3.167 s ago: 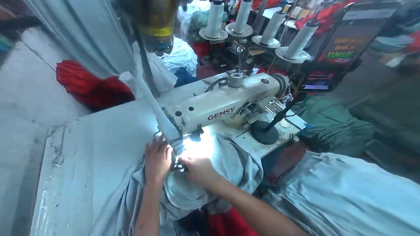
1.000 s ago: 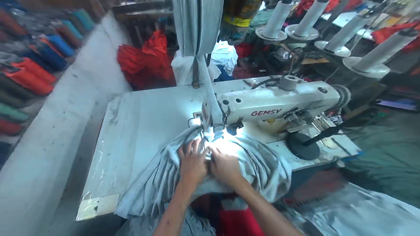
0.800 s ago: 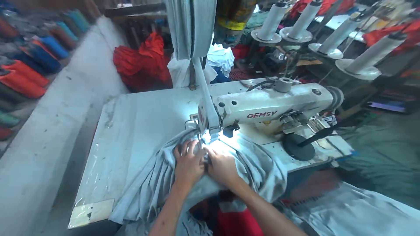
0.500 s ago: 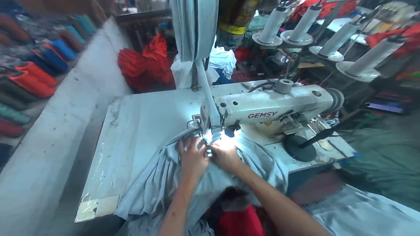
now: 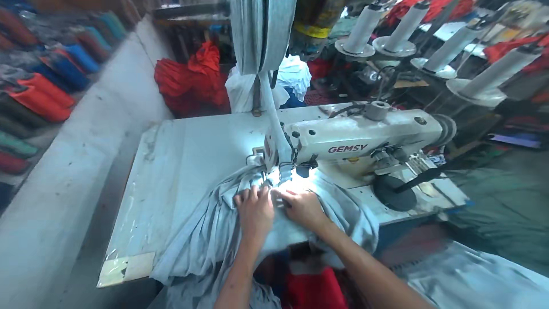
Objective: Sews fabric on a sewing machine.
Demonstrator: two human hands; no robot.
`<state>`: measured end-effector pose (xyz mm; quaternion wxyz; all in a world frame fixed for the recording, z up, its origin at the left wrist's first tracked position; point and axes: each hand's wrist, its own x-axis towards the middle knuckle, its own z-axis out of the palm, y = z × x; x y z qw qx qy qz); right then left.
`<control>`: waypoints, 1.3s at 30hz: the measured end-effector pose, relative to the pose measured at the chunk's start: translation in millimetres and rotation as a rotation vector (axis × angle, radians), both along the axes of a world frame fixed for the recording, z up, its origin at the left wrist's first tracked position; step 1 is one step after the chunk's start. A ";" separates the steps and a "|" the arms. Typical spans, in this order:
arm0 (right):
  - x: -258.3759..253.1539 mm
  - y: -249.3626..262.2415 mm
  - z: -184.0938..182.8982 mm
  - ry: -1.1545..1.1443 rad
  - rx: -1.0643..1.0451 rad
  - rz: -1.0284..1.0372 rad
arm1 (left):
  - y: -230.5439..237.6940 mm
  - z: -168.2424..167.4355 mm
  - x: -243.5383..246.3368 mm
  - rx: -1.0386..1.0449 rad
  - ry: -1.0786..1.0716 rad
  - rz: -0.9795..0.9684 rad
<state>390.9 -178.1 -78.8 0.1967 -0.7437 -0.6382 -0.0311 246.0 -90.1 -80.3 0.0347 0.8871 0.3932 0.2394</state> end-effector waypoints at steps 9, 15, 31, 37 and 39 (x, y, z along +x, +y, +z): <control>-16.9 12.8 13.6 -0.038 -0.086 -0.066 | 32.3 6.4 -8.8 -0.023 0.070 -0.210; -44.0 31.8 38.6 0.030 -0.455 -0.191 | 112.0 3.1 -15.3 -0.063 -0.004 -0.497; -46.8 25.9 35.0 0.061 -0.449 -0.213 | 82.1 30.6 -65.2 -0.151 -0.239 -0.470; -38.5 23.5 24.3 0.030 -0.321 -0.193 | 64.5 4.8 -36.9 -0.199 -0.012 -0.479; -36.7 21.9 24.2 0.023 -0.267 -0.179 | 67.4 4.5 -37.1 -0.176 -0.019 -0.440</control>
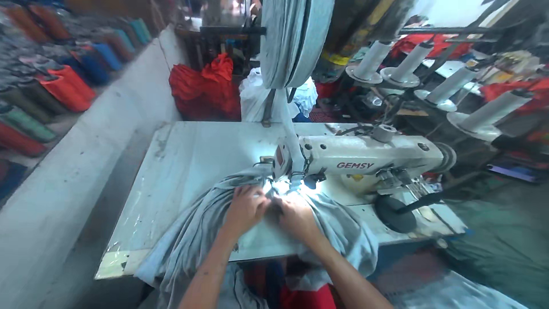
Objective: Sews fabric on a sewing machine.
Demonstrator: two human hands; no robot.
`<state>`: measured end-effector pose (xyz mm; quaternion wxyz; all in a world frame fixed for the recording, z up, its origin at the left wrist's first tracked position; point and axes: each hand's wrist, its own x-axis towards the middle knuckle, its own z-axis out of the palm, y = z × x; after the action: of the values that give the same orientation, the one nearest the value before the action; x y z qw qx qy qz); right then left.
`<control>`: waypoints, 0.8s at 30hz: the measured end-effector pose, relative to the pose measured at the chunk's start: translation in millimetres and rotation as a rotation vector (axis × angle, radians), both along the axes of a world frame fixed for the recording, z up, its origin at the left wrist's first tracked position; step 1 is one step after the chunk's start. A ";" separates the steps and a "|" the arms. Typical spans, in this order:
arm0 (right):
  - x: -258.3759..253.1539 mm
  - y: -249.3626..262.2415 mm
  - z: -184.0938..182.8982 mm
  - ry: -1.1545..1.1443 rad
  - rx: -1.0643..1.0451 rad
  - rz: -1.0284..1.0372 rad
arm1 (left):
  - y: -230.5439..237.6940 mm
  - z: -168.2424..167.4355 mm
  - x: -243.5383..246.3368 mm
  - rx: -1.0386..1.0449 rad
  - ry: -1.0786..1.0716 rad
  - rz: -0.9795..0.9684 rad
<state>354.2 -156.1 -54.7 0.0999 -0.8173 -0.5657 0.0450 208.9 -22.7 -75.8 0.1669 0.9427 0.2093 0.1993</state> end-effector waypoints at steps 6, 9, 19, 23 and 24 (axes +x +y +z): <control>-4.4 -3.1 -8.2 -0.015 0.095 0.011 | 16.4 -1.0 5.2 0.036 0.012 0.050; 1.0 -4.3 -2.8 0.016 0.075 0.057 | 23.5 -1.1 10.9 0.037 0.012 0.084; 89.9 2.8 31.7 0.226 0.051 -0.184 | 61.5 3.2 52.8 -0.169 0.013 0.234; 82.8 5.1 11.2 0.408 0.365 -0.106 | 66.2 7.7 76.2 -0.201 0.101 0.353; 84.7 6.7 5.4 0.431 0.427 -0.093 | 67.3 7.4 80.1 -0.188 0.084 0.374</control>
<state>438.8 -149.5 -49.2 0.3892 -0.7745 -0.4900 0.0927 289.1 44.6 -68.4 0.2053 0.8751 0.4051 0.1671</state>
